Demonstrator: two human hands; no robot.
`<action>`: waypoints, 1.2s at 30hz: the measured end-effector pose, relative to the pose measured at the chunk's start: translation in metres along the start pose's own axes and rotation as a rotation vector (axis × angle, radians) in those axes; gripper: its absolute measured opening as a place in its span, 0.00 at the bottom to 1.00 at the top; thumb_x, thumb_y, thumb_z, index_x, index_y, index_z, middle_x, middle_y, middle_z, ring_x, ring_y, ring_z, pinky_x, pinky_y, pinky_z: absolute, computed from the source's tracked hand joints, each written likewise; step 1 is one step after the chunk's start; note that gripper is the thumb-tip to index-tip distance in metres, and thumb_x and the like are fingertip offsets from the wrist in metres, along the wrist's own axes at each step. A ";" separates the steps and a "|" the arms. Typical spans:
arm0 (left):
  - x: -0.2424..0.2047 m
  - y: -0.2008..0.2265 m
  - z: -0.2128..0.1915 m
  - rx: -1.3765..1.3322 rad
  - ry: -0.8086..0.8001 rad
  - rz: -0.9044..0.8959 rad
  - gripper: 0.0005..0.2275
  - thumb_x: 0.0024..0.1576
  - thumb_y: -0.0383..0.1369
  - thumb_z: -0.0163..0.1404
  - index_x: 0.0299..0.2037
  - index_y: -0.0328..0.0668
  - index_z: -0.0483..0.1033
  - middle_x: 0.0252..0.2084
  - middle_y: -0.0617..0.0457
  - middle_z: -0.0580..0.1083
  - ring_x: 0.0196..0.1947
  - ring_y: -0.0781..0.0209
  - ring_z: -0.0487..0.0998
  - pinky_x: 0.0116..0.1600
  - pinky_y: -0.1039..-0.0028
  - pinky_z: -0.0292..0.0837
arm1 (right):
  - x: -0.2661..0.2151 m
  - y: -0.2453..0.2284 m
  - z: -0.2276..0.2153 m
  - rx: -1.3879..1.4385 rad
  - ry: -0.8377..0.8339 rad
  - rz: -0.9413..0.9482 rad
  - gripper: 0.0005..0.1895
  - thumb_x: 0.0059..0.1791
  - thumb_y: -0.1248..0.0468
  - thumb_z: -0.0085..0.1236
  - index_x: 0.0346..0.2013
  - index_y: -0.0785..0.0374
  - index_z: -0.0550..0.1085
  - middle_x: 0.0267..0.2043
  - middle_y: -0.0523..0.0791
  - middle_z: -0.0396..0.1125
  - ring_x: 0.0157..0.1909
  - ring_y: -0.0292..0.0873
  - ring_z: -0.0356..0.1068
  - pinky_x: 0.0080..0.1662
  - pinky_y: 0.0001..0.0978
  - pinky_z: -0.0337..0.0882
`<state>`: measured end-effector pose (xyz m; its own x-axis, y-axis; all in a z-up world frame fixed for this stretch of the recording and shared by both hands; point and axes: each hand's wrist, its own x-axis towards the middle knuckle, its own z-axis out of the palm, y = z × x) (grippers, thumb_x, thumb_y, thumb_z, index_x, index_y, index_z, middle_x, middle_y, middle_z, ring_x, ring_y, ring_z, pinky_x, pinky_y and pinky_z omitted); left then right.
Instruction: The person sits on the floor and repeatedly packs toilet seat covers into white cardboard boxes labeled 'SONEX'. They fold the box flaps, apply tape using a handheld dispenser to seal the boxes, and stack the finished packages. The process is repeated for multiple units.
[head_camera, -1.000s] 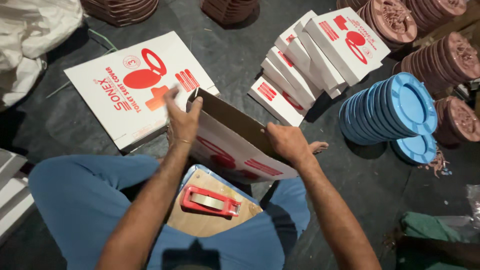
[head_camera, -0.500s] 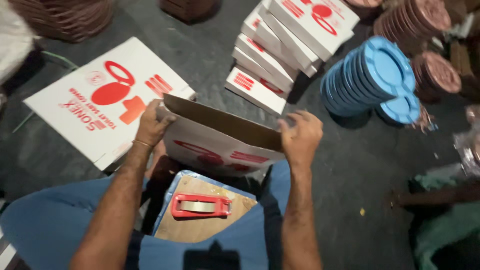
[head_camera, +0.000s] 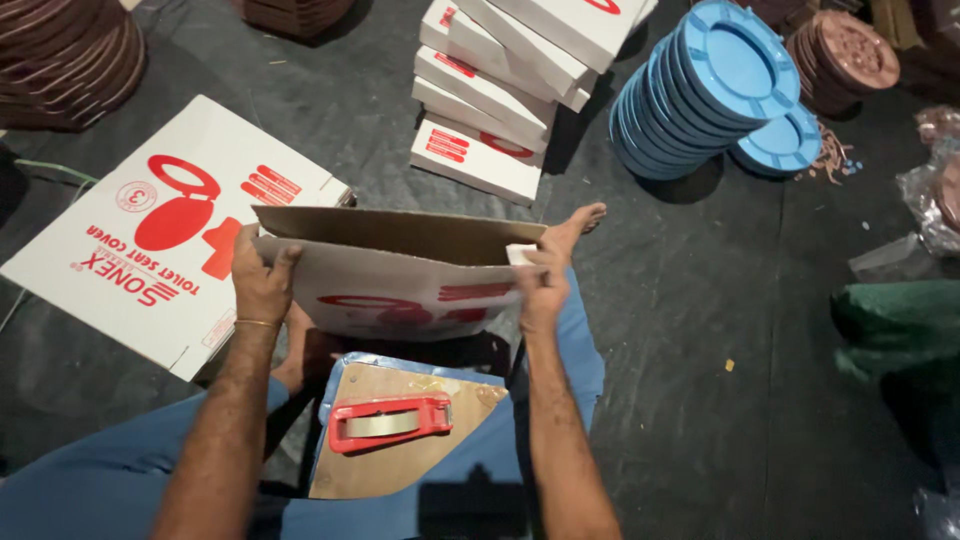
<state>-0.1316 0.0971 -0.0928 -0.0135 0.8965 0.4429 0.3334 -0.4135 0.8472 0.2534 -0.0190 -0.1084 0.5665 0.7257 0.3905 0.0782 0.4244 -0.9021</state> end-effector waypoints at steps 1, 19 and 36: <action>0.000 0.000 0.000 0.011 -0.001 0.005 0.28 0.63 0.52 0.57 0.57 0.29 0.69 0.48 0.43 0.73 0.46 0.55 0.77 0.50 0.67 0.73 | -0.001 0.000 -0.003 -0.136 -0.058 -0.038 0.17 0.49 0.62 0.69 0.47 0.69 0.75 0.54 0.48 0.71 0.53 0.42 0.69 0.63 0.39 0.66; 0.005 0.016 0.014 -0.950 0.224 -0.256 0.09 0.50 0.29 0.43 0.32 0.38 0.77 0.43 0.51 0.78 0.46 0.63 0.75 0.56 0.76 0.71 | 0.048 -0.028 0.037 0.404 0.229 0.135 0.20 0.58 0.51 0.40 0.40 0.68 0.65 0.26 0.42 0.58 0.28 0.43 0.65 0.48 0.45 0.75; 0.012 0.149 0.109 0.660 -0.673 0.624 0.31 0.52 0.52 0.57 0.69 0.72 0.67 0.38 0.48 0.72 0.38 0.49 0.75 0.42 0.60 0.67 | 0.035 -0.078 0.042 -0.853 -0.016 -0.569 0.15 0.57 0.61 0.51 0.34 0.71 0.72 0.52 0.66 0.60 0.57 0.63 0.63 0.55 0.50 0.66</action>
<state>0.0205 0.0641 0.0068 0.7733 0.5490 0.3171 0.5400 -0.8324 0.1243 0.2327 -0.0045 -0.0166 0.2531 0.5467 0.7981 0.8928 0.1858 -0.4104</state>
